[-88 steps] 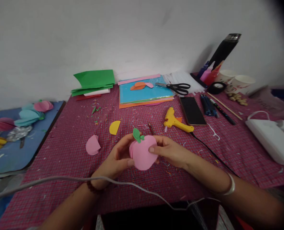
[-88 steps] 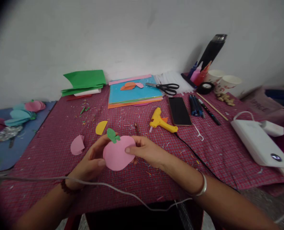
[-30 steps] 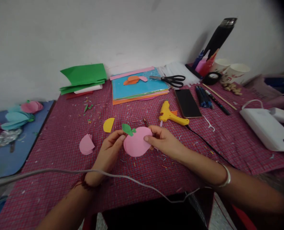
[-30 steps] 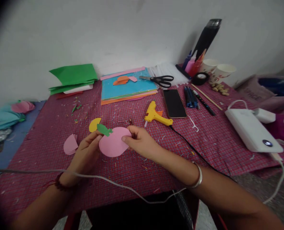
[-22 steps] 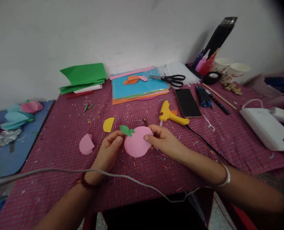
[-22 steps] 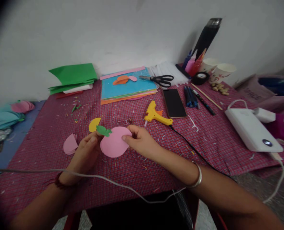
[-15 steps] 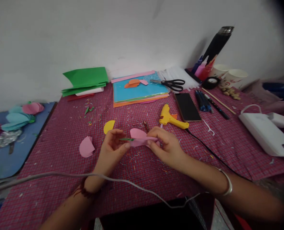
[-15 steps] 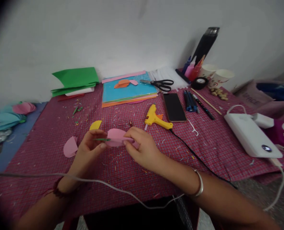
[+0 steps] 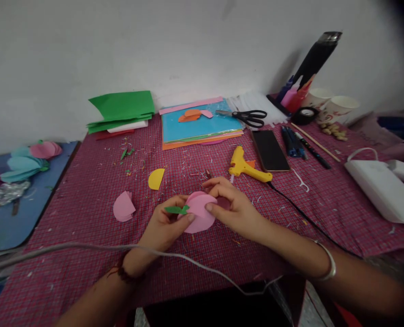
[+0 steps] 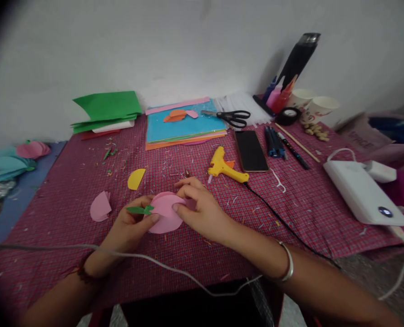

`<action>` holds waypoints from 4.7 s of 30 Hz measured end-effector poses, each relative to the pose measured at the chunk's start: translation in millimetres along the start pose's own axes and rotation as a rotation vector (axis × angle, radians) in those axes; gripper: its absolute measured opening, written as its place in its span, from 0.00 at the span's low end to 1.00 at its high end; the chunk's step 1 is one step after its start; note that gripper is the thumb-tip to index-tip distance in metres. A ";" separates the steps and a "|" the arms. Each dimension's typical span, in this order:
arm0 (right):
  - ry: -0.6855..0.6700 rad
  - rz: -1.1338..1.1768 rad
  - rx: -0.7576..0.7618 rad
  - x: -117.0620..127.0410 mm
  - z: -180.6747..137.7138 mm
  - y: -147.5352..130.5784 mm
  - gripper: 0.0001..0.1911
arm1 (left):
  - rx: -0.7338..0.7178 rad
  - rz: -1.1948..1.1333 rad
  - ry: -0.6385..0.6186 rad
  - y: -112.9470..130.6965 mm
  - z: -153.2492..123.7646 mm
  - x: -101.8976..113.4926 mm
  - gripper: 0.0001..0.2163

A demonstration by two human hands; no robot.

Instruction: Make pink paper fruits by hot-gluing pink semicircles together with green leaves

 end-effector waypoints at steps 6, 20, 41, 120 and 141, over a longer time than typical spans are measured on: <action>-0.055 0.362 -0.253 -7.0 1.6 15.3 0.10 | 0.283 -0.266 0.068 -22.1 -1.5 -1.3 0.12; -0.454 -0.675 0.032 -29.2 -11.4 8.3 0.09 | -0.533 1.222 -0.122 12.3 -43.1 -9.6 0.13; -0.401 -0.888 -0.187 22.7 1.8 20.2 0.05 | -0.683 1.555 -0.372 -8.4 -62.2 -52.7 0.18; -0.185 0.126 -0.291 -8.6 -33.7 -8.9 0.10 | 0.193 -0.153 0.058 5.1 -25.6 -21.6 0.10; -0.133 -0.158 -0.117 9.5 -38.8 -12.1 0.13 | 0.254 -0.353 0.167 -4.5 -21.5 -16.1 0.09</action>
Point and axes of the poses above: each hand's wrist, its own z-axis towards the middle knuckle, its own x-axis out of the back of the hand, y = z × x, the point moved 5 cm from there along z, towards the middle knuckle, and after that the axes turned 2 degrees about -y, right-handed, at the moved point
